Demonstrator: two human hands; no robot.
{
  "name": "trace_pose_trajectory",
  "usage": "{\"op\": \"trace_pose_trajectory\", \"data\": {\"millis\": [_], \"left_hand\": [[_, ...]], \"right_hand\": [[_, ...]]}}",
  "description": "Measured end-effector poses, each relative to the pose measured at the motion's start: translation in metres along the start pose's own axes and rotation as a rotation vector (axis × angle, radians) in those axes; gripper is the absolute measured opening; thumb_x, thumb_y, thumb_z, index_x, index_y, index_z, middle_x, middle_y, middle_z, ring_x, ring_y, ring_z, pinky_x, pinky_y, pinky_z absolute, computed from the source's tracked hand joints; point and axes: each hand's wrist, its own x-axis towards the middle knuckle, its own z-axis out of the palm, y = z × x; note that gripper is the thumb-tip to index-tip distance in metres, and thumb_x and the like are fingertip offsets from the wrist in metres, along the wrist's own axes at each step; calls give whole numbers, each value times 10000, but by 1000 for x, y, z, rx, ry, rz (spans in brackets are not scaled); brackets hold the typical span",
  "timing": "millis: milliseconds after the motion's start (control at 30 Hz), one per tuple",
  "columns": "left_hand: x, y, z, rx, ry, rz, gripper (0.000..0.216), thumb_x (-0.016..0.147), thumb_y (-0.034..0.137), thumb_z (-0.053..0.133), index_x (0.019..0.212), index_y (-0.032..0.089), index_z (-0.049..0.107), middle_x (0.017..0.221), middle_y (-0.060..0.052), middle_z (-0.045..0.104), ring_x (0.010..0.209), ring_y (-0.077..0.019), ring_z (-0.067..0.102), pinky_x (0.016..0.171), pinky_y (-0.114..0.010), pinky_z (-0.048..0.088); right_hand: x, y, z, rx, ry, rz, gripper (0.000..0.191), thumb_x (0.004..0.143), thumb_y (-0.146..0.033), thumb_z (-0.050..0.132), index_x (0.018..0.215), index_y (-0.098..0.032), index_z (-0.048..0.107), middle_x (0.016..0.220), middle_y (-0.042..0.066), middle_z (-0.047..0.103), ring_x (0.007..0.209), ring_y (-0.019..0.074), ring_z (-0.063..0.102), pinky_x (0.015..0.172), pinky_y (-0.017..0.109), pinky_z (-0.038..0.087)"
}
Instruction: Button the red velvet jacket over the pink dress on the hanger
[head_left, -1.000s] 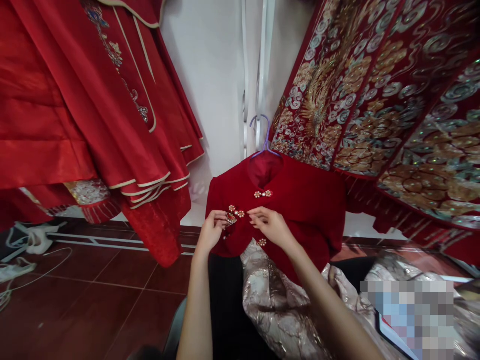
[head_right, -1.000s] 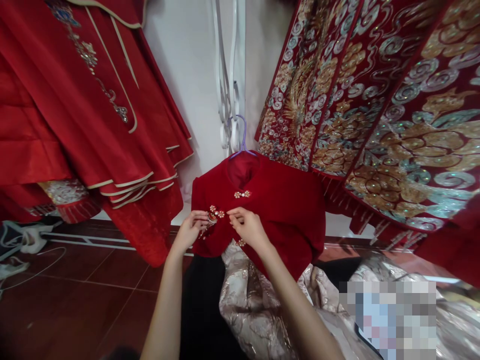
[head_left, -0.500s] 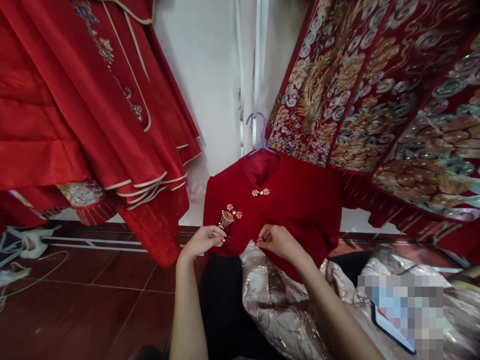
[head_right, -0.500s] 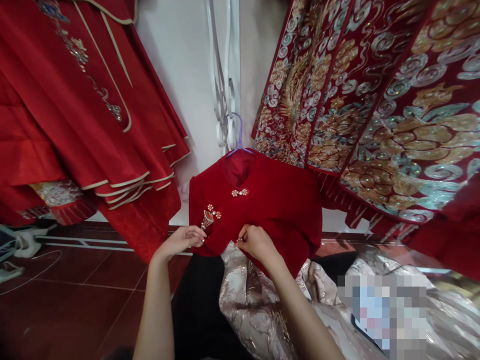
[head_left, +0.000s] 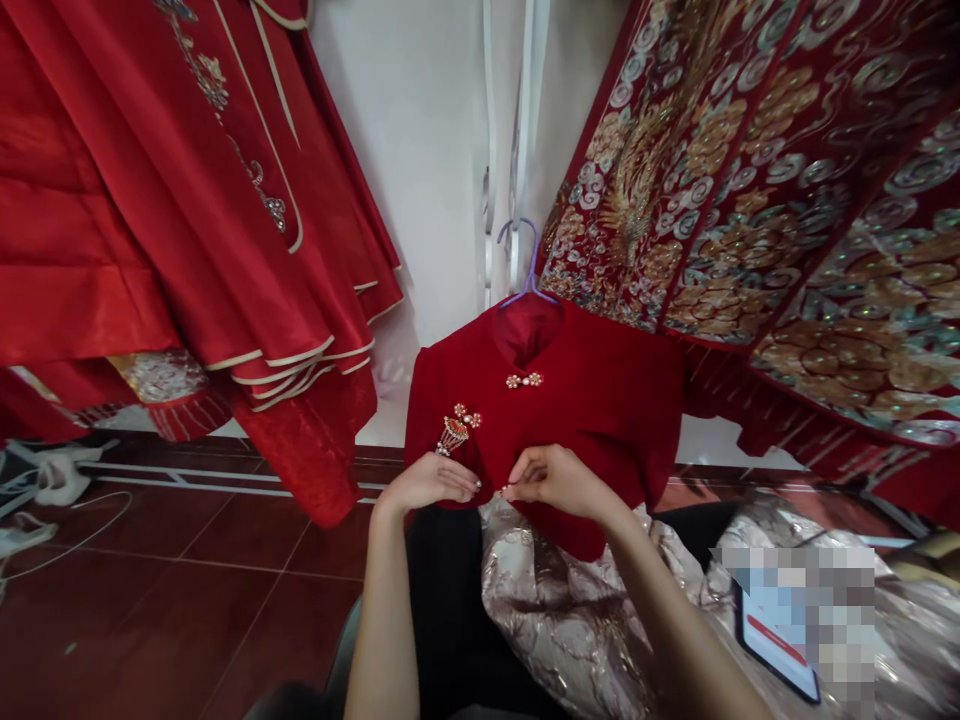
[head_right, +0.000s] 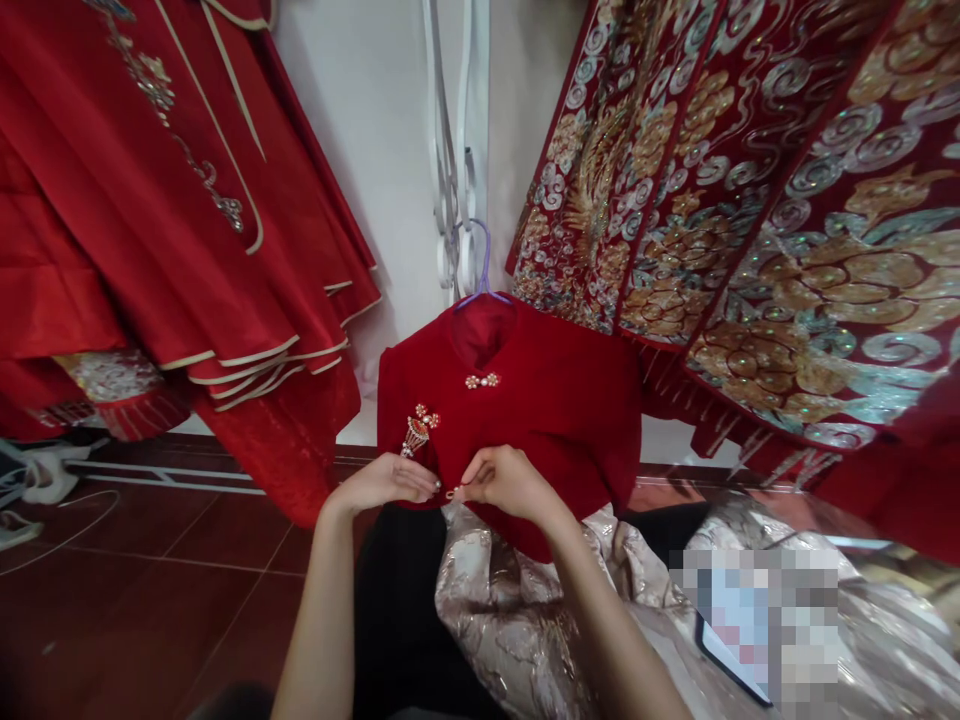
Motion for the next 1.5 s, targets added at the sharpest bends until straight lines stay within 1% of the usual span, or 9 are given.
{"op": "trace_pose_trajectory", "data": {"millis": [167, 333, 467, 667, 933, 1067, 1167, 1333, 1500], "left_hand": [[9, -5, 1, 53, 62, 7, 295, 526, 190, 783, 809, 119, 736, 818, -105, 746, 789, -211, 705, 791, -319, 546], [13, -9, 0, 44, 113, -8, 280, 513, 177, 768, 780, 118, 709, 758, -93, 741, 730, -190, 700, 736, -300, 541], [14, -7, 6, 161, 159, -6, 251, 517, 151, 729, 762, 123, 680, 718, -89, 729, 693, -191, 687, 663, -283, 526], [20, -7, 14, 513, 272, 127, 121, 576, 133, 666, 694, 156, 651, 621, -19, 680, 590, -143, 633, 557, -215, 454], [22, -10, 11, 434, 264, 133, 124, 594, 167, 680, 715, 148, 662, 693, -58, 697, 664, -173, 658, 608, -242, 483], [25, -10, 13, 541, 298, 129, 120, 585, 111, 649, 695, 157, 643, 649, -31, 678, 619, -157, 638, 582, -231, 460], [24, -9, 14, 609, 320, 178, 75, 619, 162, 657, 691, 168, 635, 623, -13, 661, 580, -141, 611, 557, -221, 436], [18, -4, 11, 522, 293, 191, 124, 636, 252, 683, 703, 156, 640, 660, -35, 670, 615, -148, 628, 585, -227, 460], [19, -4, 12, 508, 297, 142, 98, 630, 209, 668, 695, 143, 636, 686, -55, 696, 652, -164, 658, 614, -236, 486]], "right_hand": [[13, 3, 33, -121, 183, -16, 101, 649, -219, 744, 684, -175, 661, 674, 31, 706, 639, 161, 669, 613, 245, 513], [25, 22, 51, -112, 236, -58, 59, 703, -194, 704, 729, -176, 654, 720, 29, 714, 670, 153, 677, 638, 238, 518], [25, 28, 52, -153, 250, -98, 24, 741, -179, 661, 763, -175, 652, 742, 34, 715, 691, 158, 680, 654, 247, 520], [24, 23, 47, -114, 214, -99, 29, 731, -172, 663, 760, -176, 662, 733, 29, 715, 684, 153, 679, 659, 247, 529], [25, 24, 51, -100, 246, -114, 30, 753, -198, 646, 768, -180, 666, 758, 33, 721, 703, 158, 683, 672, 256, 532], [25, 27, 52, -135, 231, -117, 45, 750, -187, 644, 786, -174, 669, 760, 35, 718, 697, 159, 678, 669, 254, 526], [25, 26, 51, -130, 241, -116, 45, 749, -189, 642, 782, -177, 669, 754, 30, 717, 698, 158, 679, 673, 253, 527], [25, 22, 51, -86, 254, -123, 53, 759, -218, 639, 775, -179, 671, 757, 31, 720, 708, 158, 684, 674, 250, 528], [25, 26, 56, -77, 294, -131, 52, 772, -197, 611, 779, -178, 658, 762, 29, 713, 710, 151, 679, 679, 243, 532]]}}
